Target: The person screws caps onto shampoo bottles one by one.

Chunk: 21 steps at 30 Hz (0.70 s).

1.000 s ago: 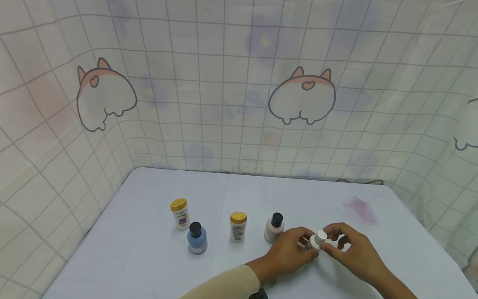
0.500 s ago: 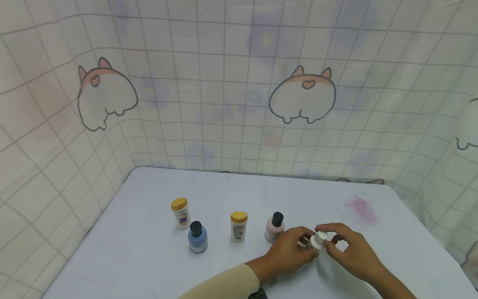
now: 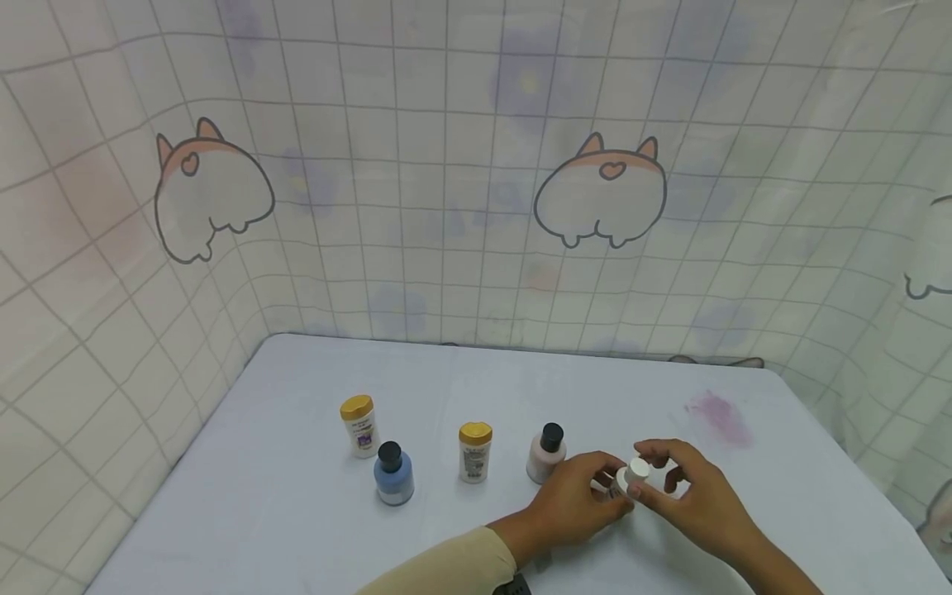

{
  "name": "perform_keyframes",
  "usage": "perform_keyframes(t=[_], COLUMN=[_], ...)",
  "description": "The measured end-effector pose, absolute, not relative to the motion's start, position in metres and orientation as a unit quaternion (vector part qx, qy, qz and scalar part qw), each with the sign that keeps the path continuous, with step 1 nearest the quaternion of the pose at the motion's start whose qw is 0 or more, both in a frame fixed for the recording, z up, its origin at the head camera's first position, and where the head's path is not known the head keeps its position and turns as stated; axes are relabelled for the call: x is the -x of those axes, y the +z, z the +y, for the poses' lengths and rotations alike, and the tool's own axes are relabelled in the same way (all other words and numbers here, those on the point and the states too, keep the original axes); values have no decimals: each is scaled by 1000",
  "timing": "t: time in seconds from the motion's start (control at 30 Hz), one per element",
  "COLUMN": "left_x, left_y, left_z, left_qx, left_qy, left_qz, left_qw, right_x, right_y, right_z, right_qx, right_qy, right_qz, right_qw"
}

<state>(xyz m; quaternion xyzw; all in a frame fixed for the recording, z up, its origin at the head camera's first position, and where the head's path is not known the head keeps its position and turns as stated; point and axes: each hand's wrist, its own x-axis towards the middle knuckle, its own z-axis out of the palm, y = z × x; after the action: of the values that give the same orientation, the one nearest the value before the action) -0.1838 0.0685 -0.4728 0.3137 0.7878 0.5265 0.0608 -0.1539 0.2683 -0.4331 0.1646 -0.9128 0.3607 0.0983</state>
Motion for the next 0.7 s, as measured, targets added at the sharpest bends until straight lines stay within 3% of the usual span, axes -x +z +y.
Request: perform_keyframes(t=[0.27, 0.7], left_x=[183, 184], left_y=[-473, -475], left_z=[66, 67], left_qx=[-308, -301], left_qy=[538, 544], left_qz=[783, 781], left_qw=[53, 56], right_x=[153, 154], right_y=[-429, -430], right_z=[268, 263], right_qx=[-223, -192], right_qy=[363, 346], right_qz=[-899, -908], right_qw=[98, 136])
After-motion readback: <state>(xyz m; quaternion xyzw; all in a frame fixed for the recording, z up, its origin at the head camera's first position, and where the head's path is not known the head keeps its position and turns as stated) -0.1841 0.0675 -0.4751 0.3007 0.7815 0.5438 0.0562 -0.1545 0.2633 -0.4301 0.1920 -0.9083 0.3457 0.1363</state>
